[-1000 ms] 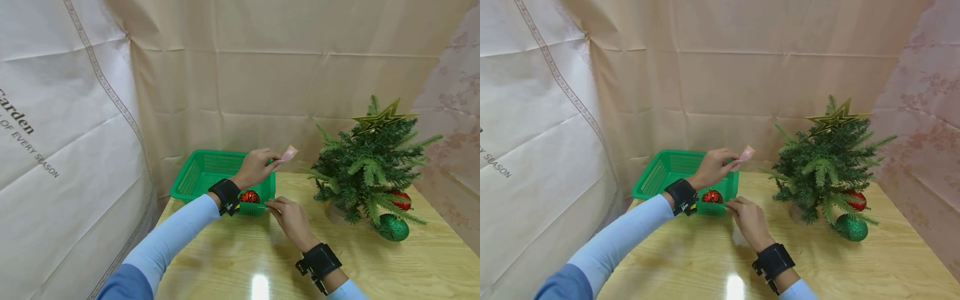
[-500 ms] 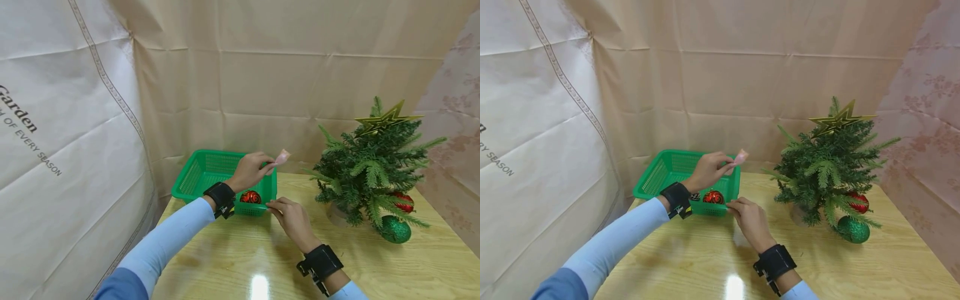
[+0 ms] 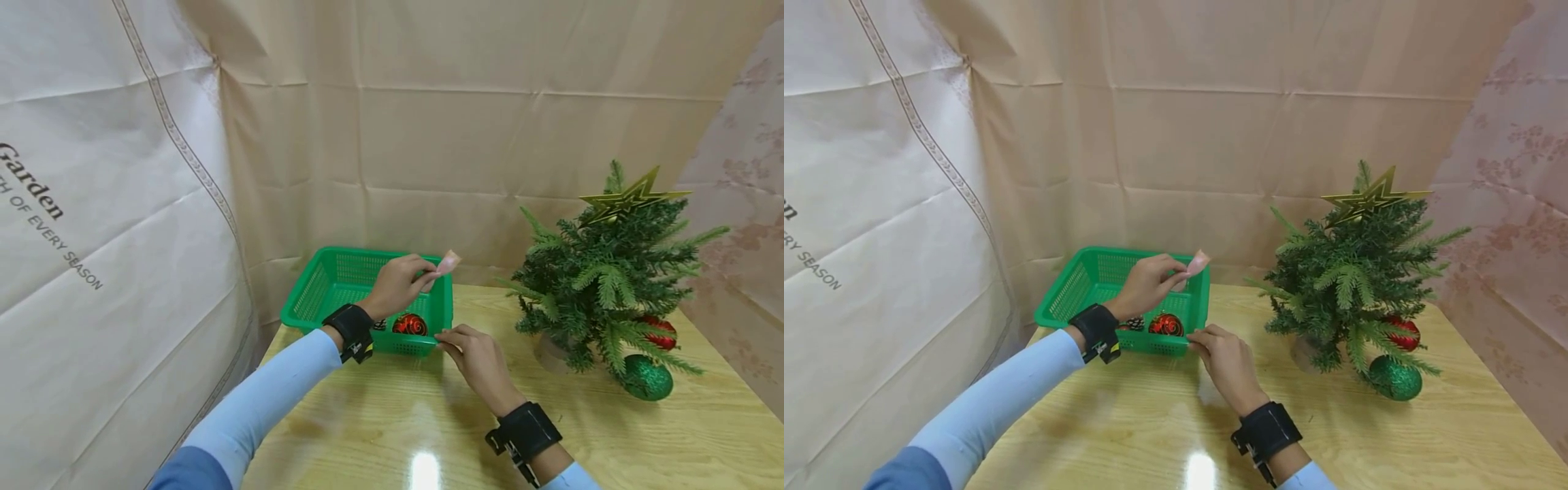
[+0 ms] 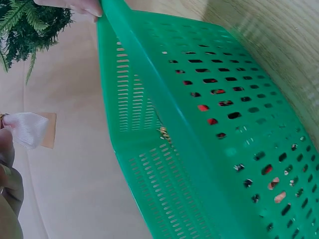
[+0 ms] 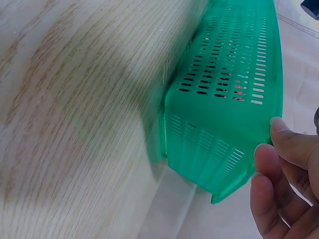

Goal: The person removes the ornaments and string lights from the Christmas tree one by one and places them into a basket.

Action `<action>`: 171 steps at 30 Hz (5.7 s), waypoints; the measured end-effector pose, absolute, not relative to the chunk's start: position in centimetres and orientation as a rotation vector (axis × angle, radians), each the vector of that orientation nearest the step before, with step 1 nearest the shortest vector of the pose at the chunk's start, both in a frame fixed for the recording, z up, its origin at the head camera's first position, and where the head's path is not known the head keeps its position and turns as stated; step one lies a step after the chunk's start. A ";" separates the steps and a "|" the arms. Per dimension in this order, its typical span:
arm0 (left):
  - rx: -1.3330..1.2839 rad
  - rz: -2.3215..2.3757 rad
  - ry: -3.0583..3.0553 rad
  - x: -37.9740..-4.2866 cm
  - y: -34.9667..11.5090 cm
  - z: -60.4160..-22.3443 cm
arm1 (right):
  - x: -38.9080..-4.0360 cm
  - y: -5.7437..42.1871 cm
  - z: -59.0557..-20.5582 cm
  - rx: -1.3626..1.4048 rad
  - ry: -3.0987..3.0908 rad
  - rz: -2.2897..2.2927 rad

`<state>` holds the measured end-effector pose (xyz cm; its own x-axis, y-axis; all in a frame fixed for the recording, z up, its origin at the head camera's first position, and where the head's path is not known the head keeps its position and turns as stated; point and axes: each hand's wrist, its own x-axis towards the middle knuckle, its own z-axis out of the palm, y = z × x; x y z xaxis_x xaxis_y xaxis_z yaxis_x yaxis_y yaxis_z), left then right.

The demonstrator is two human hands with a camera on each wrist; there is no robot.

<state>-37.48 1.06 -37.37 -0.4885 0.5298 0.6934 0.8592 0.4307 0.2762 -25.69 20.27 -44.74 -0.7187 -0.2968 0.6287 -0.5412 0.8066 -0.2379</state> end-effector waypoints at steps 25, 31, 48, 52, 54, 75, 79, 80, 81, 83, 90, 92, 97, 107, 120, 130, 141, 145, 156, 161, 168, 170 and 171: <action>-1.147 -0.842 -2.233 -37.2 -2.1 -39.5 | -25.7 20.5 -44.8 0.599 -2.421 0.521; -1.142 -0.843 -2.234 -37.2 -2.6 -39.9 | -25.8 20.5 -44.9 0.601 -2.416 0.518; -1.119 -0.856 -2.250 -37.0 -3.3 -40.4 | -25.8 20.3 -44.8 0.613 -2.410 0.527; -1.118 -0.862 -2.246 -37.0 -3.6 -40.6 | -25.9 20.3 -44.8 0.610 -2.410 0.523; -1.117 -0.866 -2.243 -37.0 -3.7 -40.6 | -25.9 20.3 -44.7 0.608 -2.411 0.519; -1.099 -0.808 -2.291 -36.9 -5.3 -41.8 | -25.7 20.3 -44.5 0.623 -2.407 0.526; -1.088 -0.815 -2.300 -36.8 -5.8 -42.0 | -25.7 20.2 -44.6 0.612 -2.412 0.520; -1.084 -0.815 -2.305 -36.7 -5.9 -42.1 | -25.6 20.2 -44.6 0.609 -2.412 0.520; -1.080 -0.819 -2.311 -36.6 -6.1 -42.1 | -25.6 20.2 -44.6 0.605 -2.413 0.517; -1.073 -0.817 -2.326 -36.5 -6.3 -42.1 | -25.7 20.2 -44.7 0.599 -2.414 0.515; -1.072 -0.779 -2.339 -36.3 -7.1 -42.5 | -25.7 20.2 -44.7 0.592 -2.415 0.523; -1.079 -0.763 -2.342 -36.2 -7.3 -42.7 | -25.6 20.2 -44.7 0.590 -2.416 0.527; -1.107 -0.738 -2.356 -36.2 -7.8 -42.9 | -25.6 20.2 -44.8 0.587 -2.420 0.536; -1.147 -0.659 -2.403 -36.5 -8.6 -43.3 | -25.6 20.2 -44.7 0.588 -2.416 0.548; -1.104 -0.666 -2.497 -36.7 -9.5 -43.4 | -25.7 20.3 -44.8 0.590 -2.409 0.534; -1.188 -0.613 -2.583 -36.8 -9.6 -43.5 | -25.6 20.3 -44.8 0.600 -2.400 0.527; -1.281 -0.558 -2.658 -36.8 -9.5 -42.7 | -25.5 20.2 -45.0 0.594 -2.415 0.526; -1.303 -0.566 -2.636 -36.7 -9.6 -42.7 | -25.5 20.2 -45.0 0.595 -2.419 0.536; -1.291 -0.547 -2.653 -36.8 -9.4 -43.0 | -25.4 20.3 -45.0 0.586 -2.427 0.554; -1.296 -0.585 -2.619 -36.8 -8.6 -42.9 | -25.2 20.5 -44.8 0.591 -2.443 0.541; -1.274 -0.756 -2.489 -36.5 -5.8 -42.0 | -24.4 21.0 -42.7 0.632 -2.582 0.553; -1.263 -0.825 -2.468 -36.1 -4.5 -41.5 | -23.7 21.4 -41.7 0.636 -2.605 0.593; -1.263 -0.860 -2.457 -35.8 -3.7 -41.2 | -23.3 21.6 -41.2 0.629 -2.605 0.611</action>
